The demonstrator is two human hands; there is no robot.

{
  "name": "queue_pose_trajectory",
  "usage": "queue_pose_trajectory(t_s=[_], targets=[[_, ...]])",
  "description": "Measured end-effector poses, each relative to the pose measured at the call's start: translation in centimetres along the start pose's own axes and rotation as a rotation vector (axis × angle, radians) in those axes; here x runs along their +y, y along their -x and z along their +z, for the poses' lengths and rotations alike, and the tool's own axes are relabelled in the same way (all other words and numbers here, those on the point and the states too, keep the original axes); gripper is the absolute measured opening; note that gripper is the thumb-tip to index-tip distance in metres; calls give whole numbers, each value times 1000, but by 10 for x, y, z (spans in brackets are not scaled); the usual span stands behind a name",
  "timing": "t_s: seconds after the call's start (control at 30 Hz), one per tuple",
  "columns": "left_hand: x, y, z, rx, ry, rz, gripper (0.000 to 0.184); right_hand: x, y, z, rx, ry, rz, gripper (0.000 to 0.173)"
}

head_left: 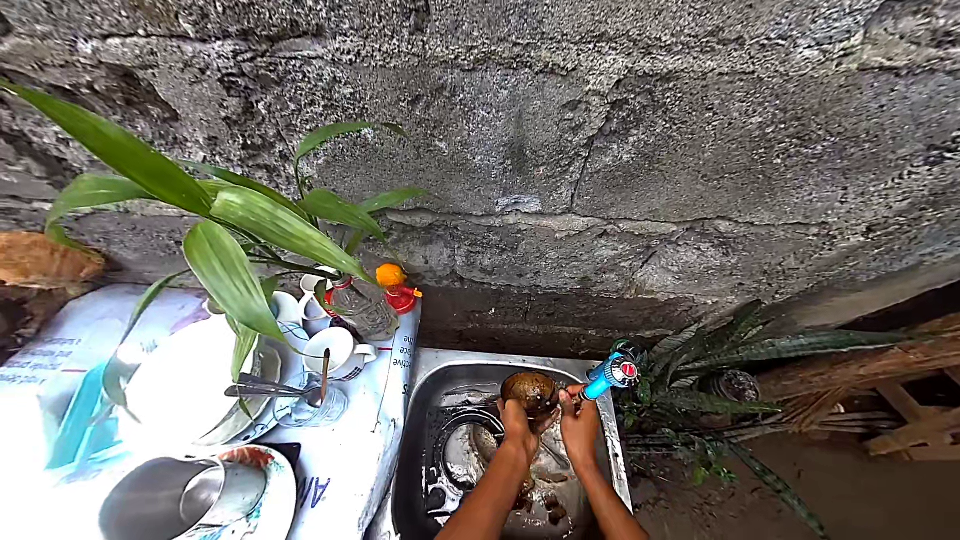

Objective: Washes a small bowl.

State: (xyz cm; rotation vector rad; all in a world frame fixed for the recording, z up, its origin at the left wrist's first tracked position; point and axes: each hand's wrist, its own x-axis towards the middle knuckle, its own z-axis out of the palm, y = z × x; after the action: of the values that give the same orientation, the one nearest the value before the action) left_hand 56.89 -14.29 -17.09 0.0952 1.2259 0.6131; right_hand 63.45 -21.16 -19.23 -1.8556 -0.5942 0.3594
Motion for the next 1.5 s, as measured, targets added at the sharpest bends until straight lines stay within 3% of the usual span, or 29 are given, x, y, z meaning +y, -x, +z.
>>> queue_pose_trajectory(t_s=[0.07, 0.13, 0.27, 0.37, 0.43, 0.5, 0.57, 0.63, 0.7, 0.77, 0.87, 0.97, 1.03, 1.1, 1.17, 1.23, 1.33, 1.4, 1.5], targets=[[-1, 1, -11, -45, 51, -52, 53, 6, -12, -6, -34, -117, 143, 25], [2, 0, -13, -62, 107, -70, 47, 6, -18, -12, -97, -262, 120, 26], [11, 6, -20, -48, 80, -180, 36, 10, -11, -30, -342, -103, -232, 45], [17, 4, -26, -64, -89, -217, 30, 6, -7, -39, -455, 112, -540, 31], [12, 0, -30, -91, -179, -157, 37, 5, -8, -44, -546, 206, -648, 23], [9, -7, -36, -164, -224, -67, 70, 19, -13, -46, -460, 198, -577, 21], [9, -8, -38, -203, -285, -2, 76, 32, -18, -49, -210, 93, -358, 20], [8, -8, -42, -248, -374, 71, 72, 37, -20, -50, -94, -11, -200, 24], [9, -10, -49, -320, -470, 95, 65, 33, -4, -46, -204, -21, -167, 33], [12, -12, -52, -480, -552, 68, 63, 26, 10, -39, -246, 94, -182, 49], [2, -10, -56, -589, -494, 104, 69, 15, 15, -32, -165, 302, -33, 53], [-11, -15, -58, -568, -358, 246, 69, -12, 23, -25, -198, 322, 127, 44], [-22, -19, -57, -643, -446, 373, 60, -7, 28, -14, -185, 95, 241, 25], [-29, -18, -54, -660, -512, 407, 49, -3, 30, -3, -149, -152, 320, 18], [-29, -19, -50, -614, -441, 395, 51, -3, 36, 6, -143, -241, 245, 17], [-24, -20, -46, -529, -337, 370, 49, 5, 45, 10, -210, -164, 22, 17], [-18, -21, -46, -450, -362, 375, 36, 17, 32, -2, -360, 367, -367, 19], [-20, -17, -47, -469, -412, 333, 40, 16, 21, -1, -276, 540, -424, 22], [-11, -15, -42, -504, -510, 316, 38, 4, 26, 12, -186, 250, -321, 22]])
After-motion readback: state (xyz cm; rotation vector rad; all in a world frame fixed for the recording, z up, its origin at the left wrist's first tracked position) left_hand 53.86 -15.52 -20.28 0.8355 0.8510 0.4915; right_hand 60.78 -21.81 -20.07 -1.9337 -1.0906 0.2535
